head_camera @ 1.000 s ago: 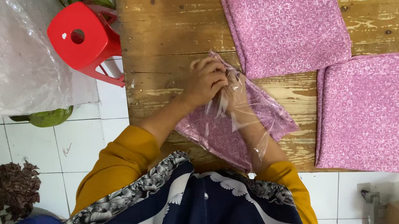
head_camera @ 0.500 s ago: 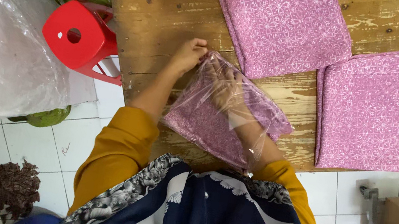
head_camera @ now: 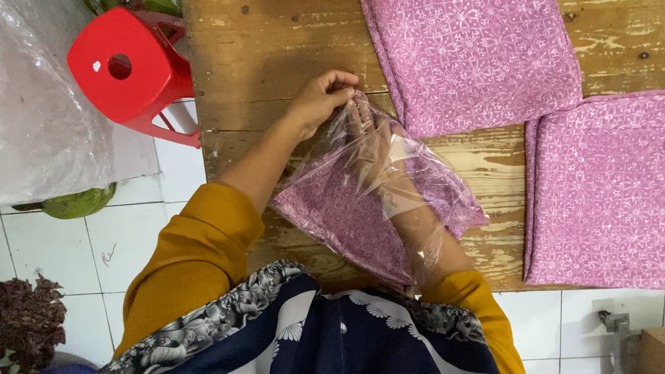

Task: The person folds a pink patterned cloth on a wooden table and places it into a clear plastic bag. They smooth the cloth inside the bag and seal it, then place the packaged item on the table.

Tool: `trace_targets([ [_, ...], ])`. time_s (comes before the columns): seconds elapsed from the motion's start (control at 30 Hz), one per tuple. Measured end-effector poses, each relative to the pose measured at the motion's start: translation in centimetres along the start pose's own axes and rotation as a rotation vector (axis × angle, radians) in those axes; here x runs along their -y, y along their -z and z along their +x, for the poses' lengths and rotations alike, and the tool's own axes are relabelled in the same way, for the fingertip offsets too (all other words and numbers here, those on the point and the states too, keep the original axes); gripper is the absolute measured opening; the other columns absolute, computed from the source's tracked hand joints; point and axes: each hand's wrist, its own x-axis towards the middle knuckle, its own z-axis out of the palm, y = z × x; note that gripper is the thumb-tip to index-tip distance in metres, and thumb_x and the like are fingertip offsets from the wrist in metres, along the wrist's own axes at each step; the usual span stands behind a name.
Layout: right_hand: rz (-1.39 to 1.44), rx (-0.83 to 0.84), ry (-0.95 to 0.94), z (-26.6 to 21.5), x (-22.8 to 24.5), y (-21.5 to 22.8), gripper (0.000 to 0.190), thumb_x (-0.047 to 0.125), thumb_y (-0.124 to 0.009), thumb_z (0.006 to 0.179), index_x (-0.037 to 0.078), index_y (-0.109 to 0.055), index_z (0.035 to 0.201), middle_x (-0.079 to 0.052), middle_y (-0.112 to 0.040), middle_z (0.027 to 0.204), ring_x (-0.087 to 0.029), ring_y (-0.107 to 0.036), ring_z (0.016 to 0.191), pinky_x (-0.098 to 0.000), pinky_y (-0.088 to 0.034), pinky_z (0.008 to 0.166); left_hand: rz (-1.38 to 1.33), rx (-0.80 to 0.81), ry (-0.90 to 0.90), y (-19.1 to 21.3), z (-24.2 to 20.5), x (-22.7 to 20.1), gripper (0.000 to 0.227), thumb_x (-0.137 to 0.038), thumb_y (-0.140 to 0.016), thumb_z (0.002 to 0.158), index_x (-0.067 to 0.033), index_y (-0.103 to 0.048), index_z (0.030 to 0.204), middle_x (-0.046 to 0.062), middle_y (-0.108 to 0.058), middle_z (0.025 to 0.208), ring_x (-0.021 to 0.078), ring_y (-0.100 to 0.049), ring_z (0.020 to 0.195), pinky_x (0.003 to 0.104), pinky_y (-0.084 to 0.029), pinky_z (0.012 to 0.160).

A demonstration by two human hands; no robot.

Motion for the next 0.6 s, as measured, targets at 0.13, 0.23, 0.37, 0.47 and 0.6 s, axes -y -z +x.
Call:
trace_targets([
  [0.13,-2.388,0.135,0.622,-0.7,0.7,0.4,0.052,0.035,-0.048,0.098,0.017,-0.043,0.147,-0.011,-0.055,0.139,-0.023,-0.059,0.118,-0.0361,-0.053,0.093,0.027,0.12,-0.084,-0.1,0.0,0.1,0.027,-0.008,-0.06,0.101,-0.0106,-0.066,0.128,0.002,-0.071,0.116,0.0119,-0.065,0.103,0.025,-0.053,0.094],
  [0.23,-2.393,0.154,0.902,-0.7,1.5,0.4,0.056,0.037,-0.051,0.102,0.019,-0.04,0.153,-0.007,-0.053,0.141,-0.023,-0.059,0.111,-0.0389,-0.052,0.094,0.121,0.073,-0.071,-0.2,0.9,0.8,0.026,-0.009,-0.059,0.102,-0.0126,-0.068,0.126,0.001,-0.07,0.115,0.0132,-0.065,0.102,0.028,-0.054,0.092],
  [0.37,-2.524,0.264,0.628,-1.7,1.9,0.0,0.106,0.072,-0.059,0.08,0.019,-0.02,0.163,-0.008,-0.023,0.169,-0.015,-0.054,0.118,-0.0351,-0.051,0.097,0.298,-0.168,-0.518,0.4,2.4,2.2,0.022,-0.006,-0.063,0.102,-0.0087,-0.066,0.124,0.006,-0.074,0.113,0.0167,-0.068,0.105,0.029,-0.054,0.095],
  [0.47,-2.894,0.256,1.004,-4.3,2.1,-0.6,0.09,0.048,-0.052,0.088,0.019,-0.014,0.164,-0.008,-0.012,0.175,-0.015,-0.038,0.147,-0.0421,-0.042,0.117,0.421,-0.223,-0.543,1.3,2.8,2.7,0.027,-0.009,-0.07,0.093,-0.0064,-0.066,0.12,0.008,-0.074,0.11,0.0172,-0.071,0.096,0.029,-0.055,0.086],
  [0.6,-2.553,0.656,1.19,-8.7,3.3,-1.6,0.085,0.061,-0.017,0.097,0.002,-0.023,0.159,-0.02,-0.016,0.166,-0.032,-0.015,0.154,-0.0583,-0.02,0.123,0.544,-0.271,-0.547,1.9,2.1,2.8,0.02,-0.01,-0.07,0.095,-0.0046,-0.069,0.115,0.011,-0.073,0.105,0.0208,-0.069,0.091,0.033,-0.055,0.082],
])
